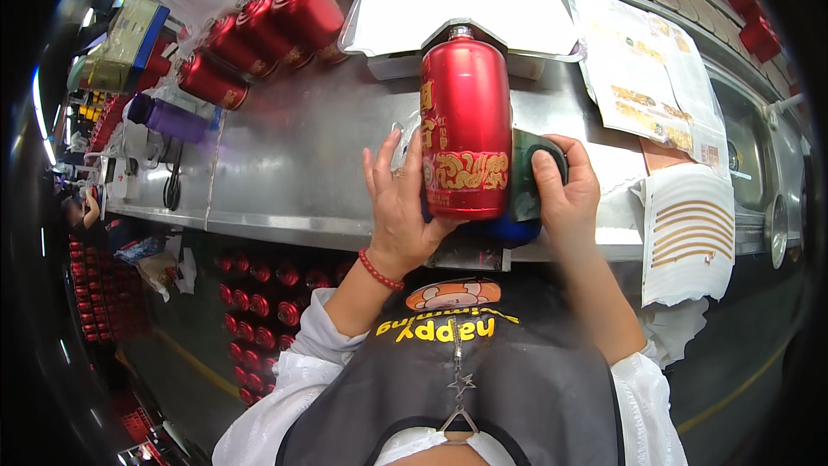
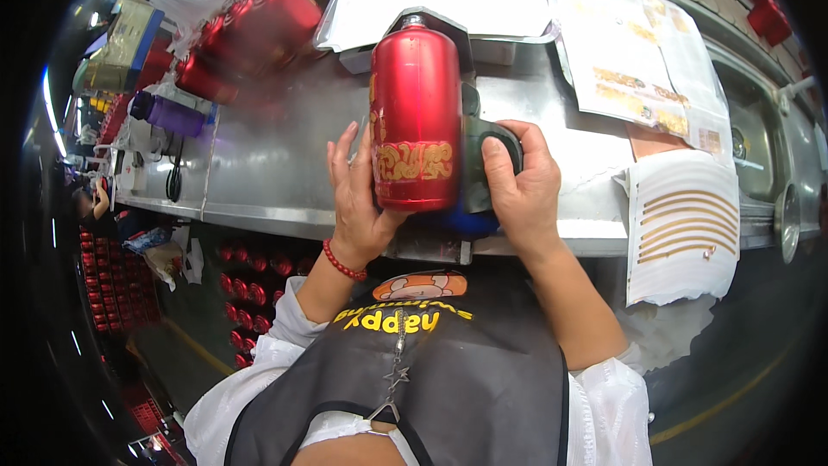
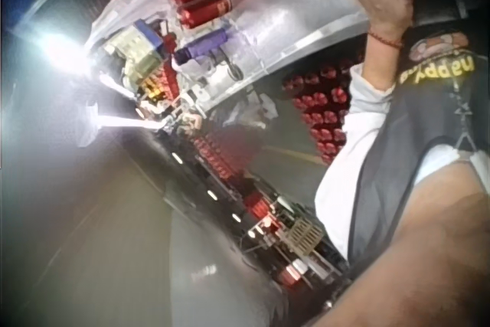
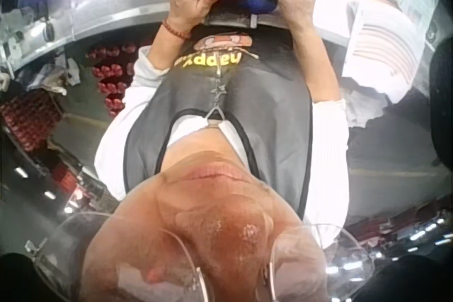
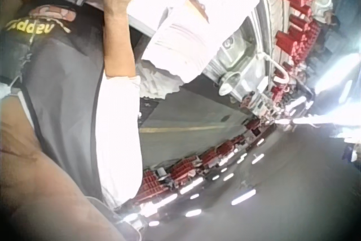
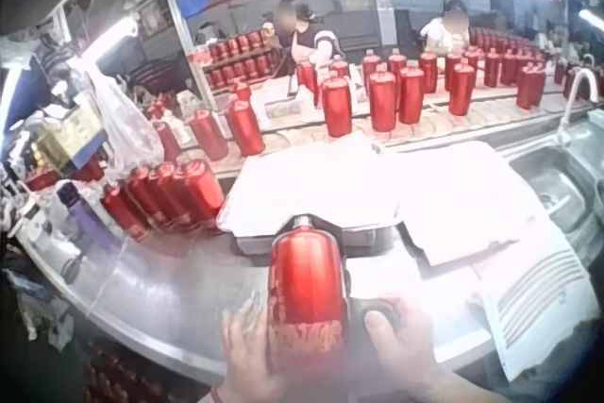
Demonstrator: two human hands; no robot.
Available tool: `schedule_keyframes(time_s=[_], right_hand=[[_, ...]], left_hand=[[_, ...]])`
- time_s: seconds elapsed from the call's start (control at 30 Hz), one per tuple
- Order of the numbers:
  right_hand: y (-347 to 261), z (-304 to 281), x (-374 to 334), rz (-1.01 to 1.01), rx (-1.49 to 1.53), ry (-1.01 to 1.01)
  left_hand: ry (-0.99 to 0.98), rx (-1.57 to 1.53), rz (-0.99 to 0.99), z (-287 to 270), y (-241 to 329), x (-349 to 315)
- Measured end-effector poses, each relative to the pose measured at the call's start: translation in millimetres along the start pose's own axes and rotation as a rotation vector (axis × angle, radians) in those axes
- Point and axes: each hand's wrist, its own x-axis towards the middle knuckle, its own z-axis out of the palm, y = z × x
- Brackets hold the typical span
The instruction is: The person applies decorative stickers to red cylindrical containers, smoothing each label with a green tool and a wooden stick, then places the finished containers on a tray.
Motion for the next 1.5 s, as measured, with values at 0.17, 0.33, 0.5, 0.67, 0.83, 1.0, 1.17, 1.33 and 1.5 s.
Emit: schedule_keyframes(time_s=[0.17, 0.33, 0.5, 0.67, 0.83, 1.0, 1.17, 1.33, 1.5], right_hand=[[-14.6, -9.3, -3.9, 0.063, 0.197, -0.061], [-26.9, -11.3, -6.2, 0.101, 0.281, -0.164], [-27.9, -7.4, -7.9, 0.040, 0.202, -0.197], [-30.2, 0.5, -9.6, 0.039, 0.169, -0.204], [-34.3, 0.3, -7.2, 0.028, 0.045, -0.211], [-49.1, 9.0, -4.1, -0.036, -0.151, -0.213], [-74.2, 30.3, 2.6, -0.214, -0.408, -0.258], [-92.8, 50.4, 8.0, -0.361, -0.687, -0.344], [-96.4, 64.1, 12.7, -0.578, -0.938, -0.441]], left_hand=[[-0.020, 0.110, 0.058, -18.6, 1.4, 4.8], [0.076, 0.125, 0.198, -32.0, 14.8, 20.2], [0.008, 0.126, 0.028, -19.4, 6.7, 10.5], [0.015, 0.002, 0.054, -23.4, 12.0, 17.0], [-0.068, -0.609, -0.135, -17.4, -1.8, 11.7], [-0.033, -0.649, -0.290, -13.3, 9.2, 21.4], [-0.033, -0.716, -0.269, -11.6, 1.8, 14.7], [-0.022, -0.774, -0.261, -10.0, -4.9, 3.7], [0.005, -0.849, -0.302, -10.7, -5.2, 2.4]])
